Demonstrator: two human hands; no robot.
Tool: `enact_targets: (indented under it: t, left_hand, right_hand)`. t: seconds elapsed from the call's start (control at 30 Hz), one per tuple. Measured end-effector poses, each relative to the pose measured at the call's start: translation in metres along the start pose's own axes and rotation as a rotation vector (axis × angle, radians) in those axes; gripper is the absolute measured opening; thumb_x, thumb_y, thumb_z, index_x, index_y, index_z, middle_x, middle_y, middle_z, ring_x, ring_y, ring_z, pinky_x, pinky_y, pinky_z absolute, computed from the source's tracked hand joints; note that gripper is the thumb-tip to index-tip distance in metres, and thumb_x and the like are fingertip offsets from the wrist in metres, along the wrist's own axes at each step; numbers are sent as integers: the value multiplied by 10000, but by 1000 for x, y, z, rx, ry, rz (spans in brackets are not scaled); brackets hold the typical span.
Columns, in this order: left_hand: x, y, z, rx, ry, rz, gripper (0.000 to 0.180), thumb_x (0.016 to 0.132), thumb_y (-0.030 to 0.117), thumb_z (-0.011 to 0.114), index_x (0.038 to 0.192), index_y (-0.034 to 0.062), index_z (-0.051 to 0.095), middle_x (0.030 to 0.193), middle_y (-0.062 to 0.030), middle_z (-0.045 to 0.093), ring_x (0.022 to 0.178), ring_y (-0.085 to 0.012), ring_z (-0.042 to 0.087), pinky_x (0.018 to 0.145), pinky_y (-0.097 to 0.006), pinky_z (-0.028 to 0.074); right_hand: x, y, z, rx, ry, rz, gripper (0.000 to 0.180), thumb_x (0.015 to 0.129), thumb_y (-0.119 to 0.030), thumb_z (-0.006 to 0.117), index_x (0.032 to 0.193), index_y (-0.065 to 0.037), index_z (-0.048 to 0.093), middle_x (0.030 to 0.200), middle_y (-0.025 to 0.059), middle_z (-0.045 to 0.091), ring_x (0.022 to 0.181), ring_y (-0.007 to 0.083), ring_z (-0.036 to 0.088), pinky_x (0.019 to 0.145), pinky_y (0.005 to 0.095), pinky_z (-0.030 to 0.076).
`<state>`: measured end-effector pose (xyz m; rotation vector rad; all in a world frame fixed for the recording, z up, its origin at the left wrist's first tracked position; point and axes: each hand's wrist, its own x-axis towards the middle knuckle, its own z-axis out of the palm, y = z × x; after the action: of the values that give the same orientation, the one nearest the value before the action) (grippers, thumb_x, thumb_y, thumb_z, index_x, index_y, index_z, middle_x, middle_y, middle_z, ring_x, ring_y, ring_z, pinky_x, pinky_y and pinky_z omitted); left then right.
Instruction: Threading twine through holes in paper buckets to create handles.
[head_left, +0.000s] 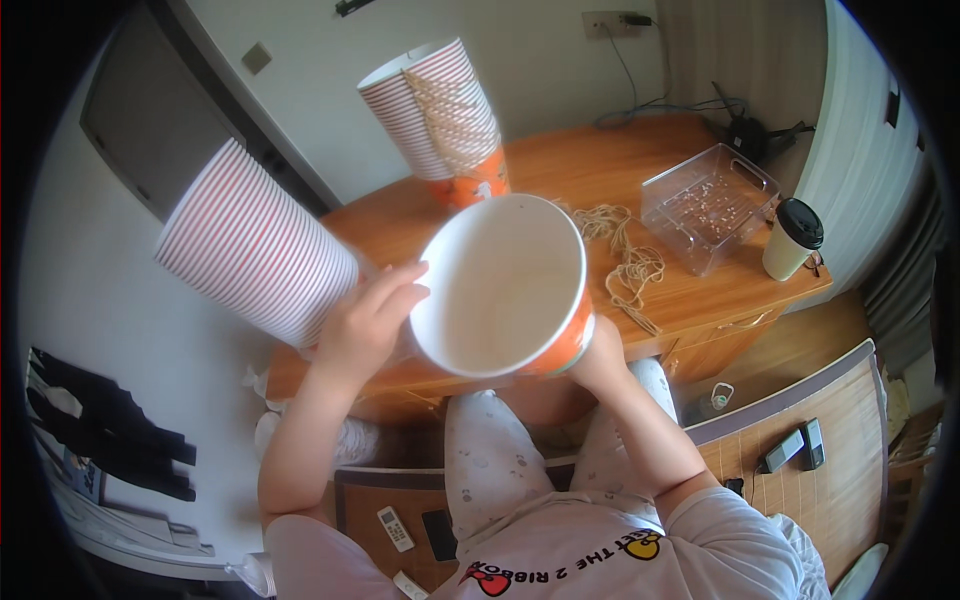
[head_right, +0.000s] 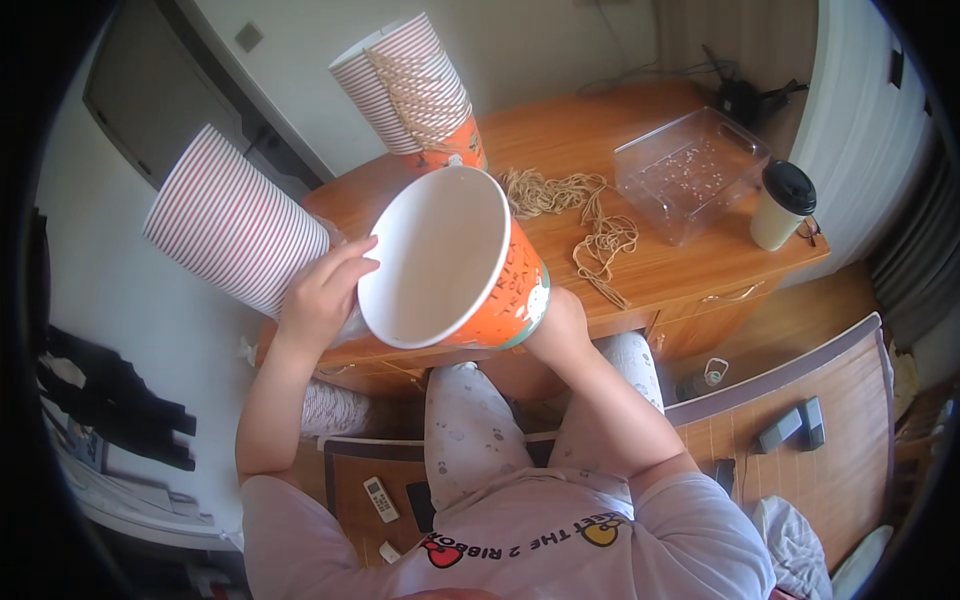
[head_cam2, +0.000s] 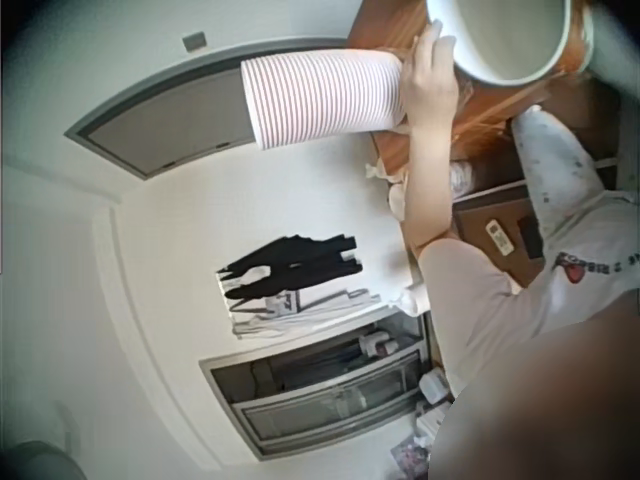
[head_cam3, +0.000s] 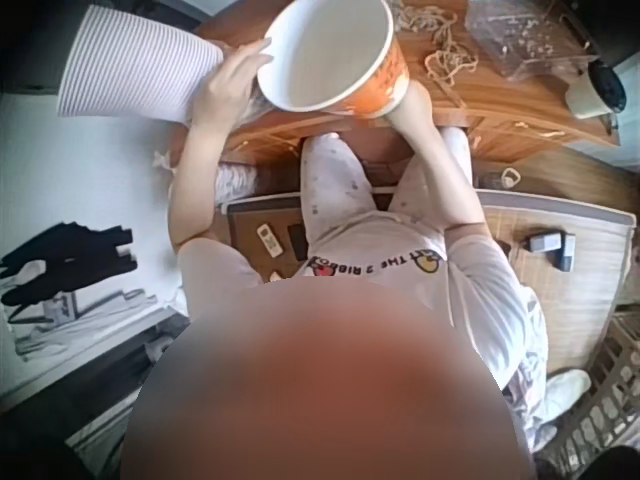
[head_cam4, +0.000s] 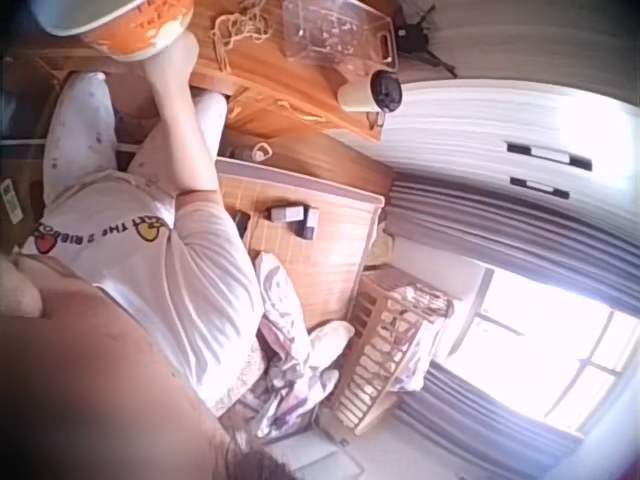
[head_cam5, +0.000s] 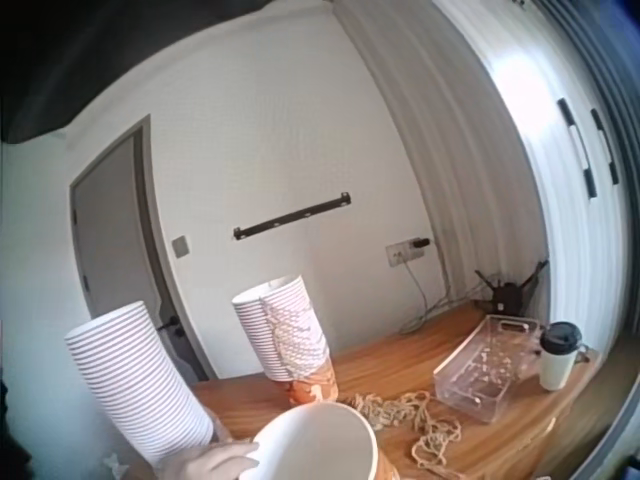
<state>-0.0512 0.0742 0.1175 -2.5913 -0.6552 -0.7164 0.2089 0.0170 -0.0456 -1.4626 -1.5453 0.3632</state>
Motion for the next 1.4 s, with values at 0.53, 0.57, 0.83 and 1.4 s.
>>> enact_targets:
  t: [0.53, 0.57, 0.83, 1.4]
  left_hand:
    - [-6, -18, -5, 157, 5, -9, 192, 761, -13, 661, 944, 43, 680, 1094, -117, 715, 875, -260, 711, 742, -343, 580]
    - [-8, -17, -1, 184, -17, 12, 199, 772, 5, 662, 967, 46, 668, 1108, -113, 707, 900, -259, 709, 756, -330, 581]
    - [-13, -15, 12, 193, -65, 34, 210, 789, 46, 675, 998, 45, 663, 1121, -135, 702, 953, -272, 714, 772, -341, 591]
    - [-44, 49, 26, 95, 357, 92, 274, 762, 1, 701, 1023, 87, 689, 1109, -85, 683, 1001, -251, 666, 841, -378, 553]
  right_hand:
    - [13, -19, -11, 246, 112, 136, 203, 931, -24, 531, 1126, -18, 476, 607, 171, 564, 526, 323, 567, 527, 402, 422]
    - [13, -19, -12, 246, 111, 137, 203, 931, -24, 531, 1126, -18, 476, 607, 171, 564, 526, 323, 567, 527, 402, 422]
    - [11, -16, -10, 274, 75, 92, 256, 900, -49, 612, 1129, -37, 499, 654, 149, 610, 573, 300, 614, 539, 381, 462]
    - [6, 30, -118, -483, 206, -58, 132, 823, -103, 677, 955, -105, 692, 945, 74, 625, 961, 287, 587, 830, 404, 477]
